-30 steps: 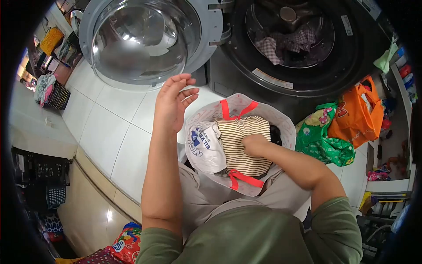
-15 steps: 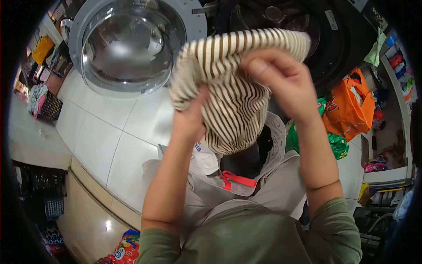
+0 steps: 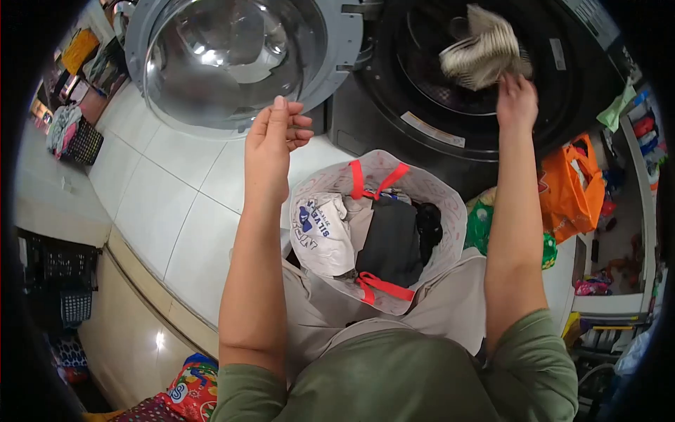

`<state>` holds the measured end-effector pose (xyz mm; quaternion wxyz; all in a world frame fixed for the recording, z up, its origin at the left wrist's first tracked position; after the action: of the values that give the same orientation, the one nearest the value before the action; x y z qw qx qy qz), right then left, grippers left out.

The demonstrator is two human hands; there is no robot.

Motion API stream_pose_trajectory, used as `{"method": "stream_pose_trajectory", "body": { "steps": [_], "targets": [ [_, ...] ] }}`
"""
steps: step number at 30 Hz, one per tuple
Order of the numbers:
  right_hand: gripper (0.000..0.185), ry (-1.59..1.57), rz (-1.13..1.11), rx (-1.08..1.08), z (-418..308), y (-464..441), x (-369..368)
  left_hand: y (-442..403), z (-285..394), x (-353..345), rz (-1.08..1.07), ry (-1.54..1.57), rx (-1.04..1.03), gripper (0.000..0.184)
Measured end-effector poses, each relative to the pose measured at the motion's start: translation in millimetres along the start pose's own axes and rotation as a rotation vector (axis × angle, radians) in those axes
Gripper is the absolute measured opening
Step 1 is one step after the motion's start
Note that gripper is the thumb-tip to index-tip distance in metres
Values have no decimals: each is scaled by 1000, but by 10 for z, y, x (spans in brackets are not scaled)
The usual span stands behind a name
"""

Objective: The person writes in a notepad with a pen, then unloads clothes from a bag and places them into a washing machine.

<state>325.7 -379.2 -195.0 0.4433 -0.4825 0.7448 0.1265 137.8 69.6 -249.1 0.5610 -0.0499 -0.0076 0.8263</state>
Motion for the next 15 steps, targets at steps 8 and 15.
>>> {"method": "stream_pose_trajectory", "body": {
  "steps": [8, 15],
  "targets": [
    [54, 1676, -1354, -799, 2127, 3553, 592, -50, -95, 25, -5, 39, 10, 38],
    [36, 1447, -1398, -771, 1906, 4017, 291, -2, -96, 35, -109, -111, 23, 40]
  ]
}}
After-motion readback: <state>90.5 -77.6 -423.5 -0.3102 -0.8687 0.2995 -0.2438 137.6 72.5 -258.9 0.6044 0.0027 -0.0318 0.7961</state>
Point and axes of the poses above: each hand's wrist, its own y-axis away from the middle knuckle, its own x-axis out of the back of the hand, z = x × y, the point moved 10 cm from there along -y, towards the middle knuckle, and after that the axes turned 10 degrees about -y, right-handed, at the moved point
